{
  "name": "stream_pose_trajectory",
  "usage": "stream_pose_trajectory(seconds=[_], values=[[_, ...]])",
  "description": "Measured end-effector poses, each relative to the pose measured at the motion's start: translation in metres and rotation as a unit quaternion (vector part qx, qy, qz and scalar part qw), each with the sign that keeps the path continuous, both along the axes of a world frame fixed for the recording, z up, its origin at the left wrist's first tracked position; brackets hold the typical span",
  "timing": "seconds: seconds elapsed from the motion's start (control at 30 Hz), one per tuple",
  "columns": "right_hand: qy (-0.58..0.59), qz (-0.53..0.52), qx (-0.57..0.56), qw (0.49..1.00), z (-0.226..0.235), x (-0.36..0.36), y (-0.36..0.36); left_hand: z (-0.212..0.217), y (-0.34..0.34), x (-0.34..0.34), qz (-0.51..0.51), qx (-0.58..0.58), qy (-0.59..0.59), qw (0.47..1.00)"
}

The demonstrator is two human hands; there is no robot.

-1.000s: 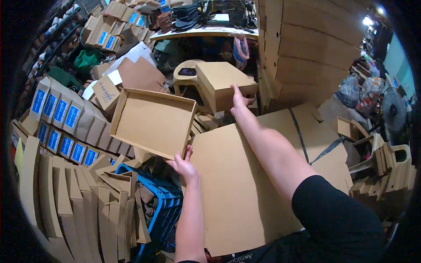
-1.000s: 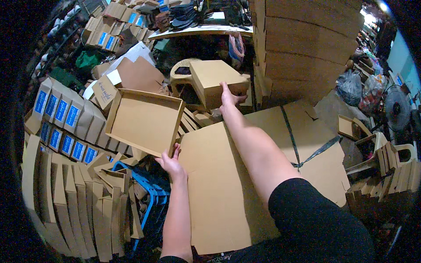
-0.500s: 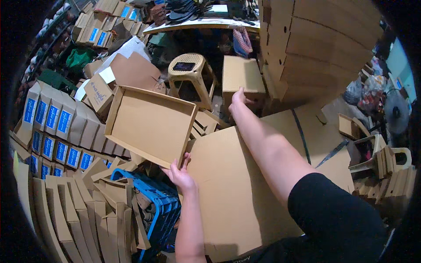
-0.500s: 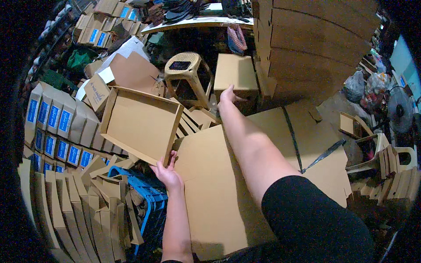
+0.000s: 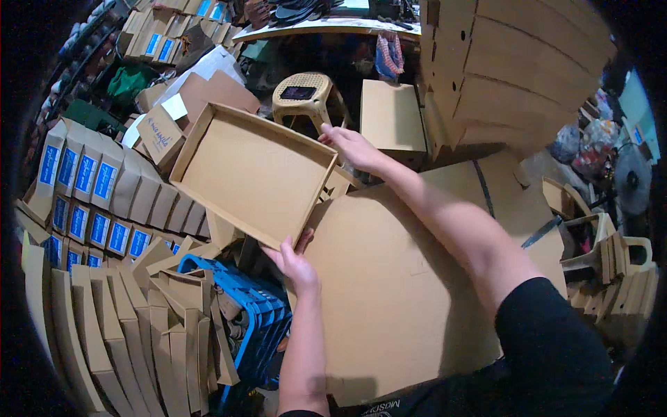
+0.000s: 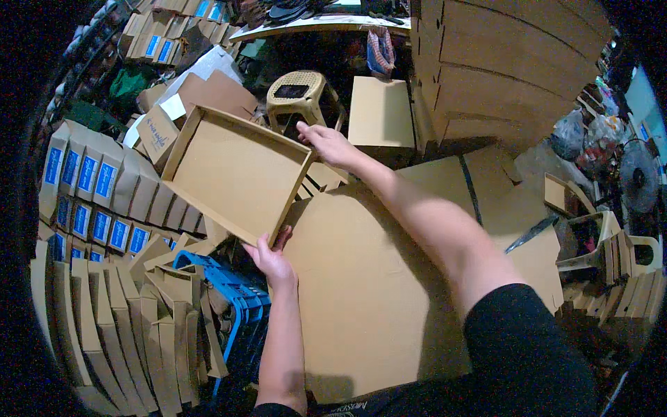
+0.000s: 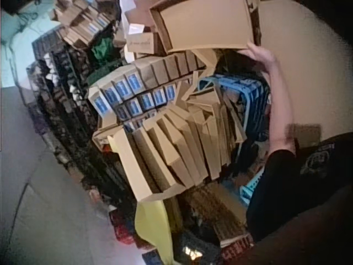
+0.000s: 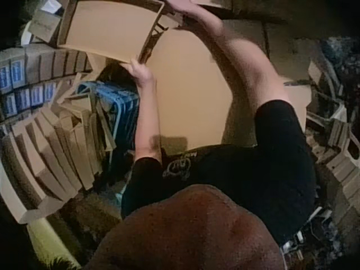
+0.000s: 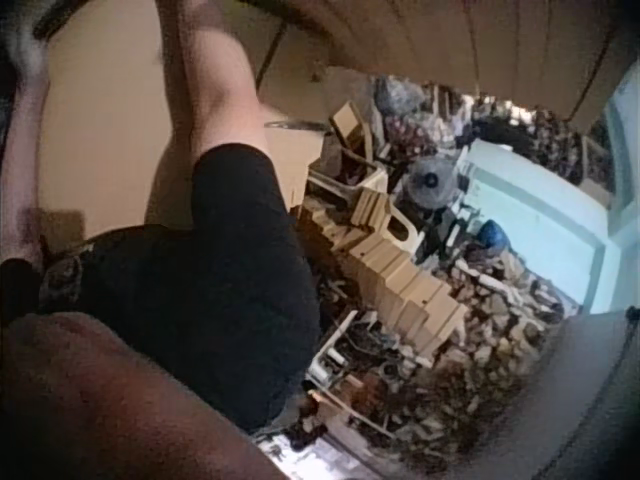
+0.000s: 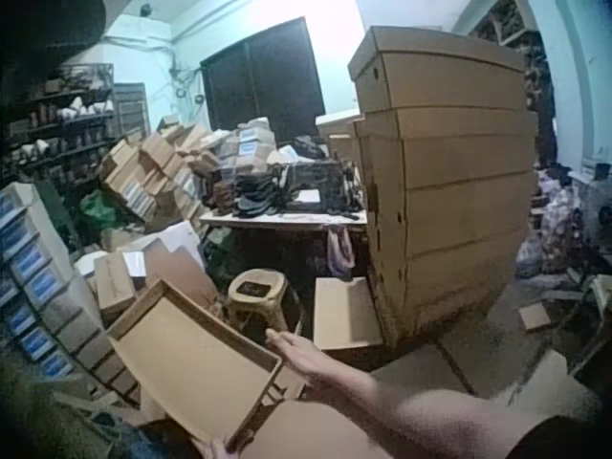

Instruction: Assembling cardboard shoe boxes from flat sheets.

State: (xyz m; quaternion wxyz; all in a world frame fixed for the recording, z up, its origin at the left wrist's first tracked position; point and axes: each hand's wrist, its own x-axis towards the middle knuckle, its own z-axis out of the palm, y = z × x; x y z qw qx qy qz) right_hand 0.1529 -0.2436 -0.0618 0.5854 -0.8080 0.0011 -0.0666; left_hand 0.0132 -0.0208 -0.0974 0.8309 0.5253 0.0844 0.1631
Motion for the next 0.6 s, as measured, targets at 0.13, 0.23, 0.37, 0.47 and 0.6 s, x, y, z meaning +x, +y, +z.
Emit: stream_pose_trajectory(seconds=[0.13, 0.23, 0.37, 0.47, 0.6], values=[[0.086, 0.152, 0.227, 0.958, 0.050, -0.089, -0.002, 0.020, -0.009, -0.010, -0.008, -0.001, -0.009, 1.000], [0.039, 0.106, 0.217, 0.970, 0.046, -0.125, -0.019, 0.008, -0.010, -0.011, -0.027, 0.110, -0.082, 0.990], [-0.022, 0.001, 0.263, 0.965, 0.066, -0.177, -0.051, 0.007, -0.029, -0.023, -0.082, 0.203, -0.193, 0.957], [-0.100, -0.058, 0.287, 0.951, 0.087, -0.224, -0.070, -0.025, -0.005, -0.009, -0.088, 0.479, -0.352, 0.799], [-0.183, -0.306, 0.226, 0.907, 0.097, -0.300, -0.146, 0.060, -0.039, -0.006, -0.314, 0.602, -0.153, 0.718]])
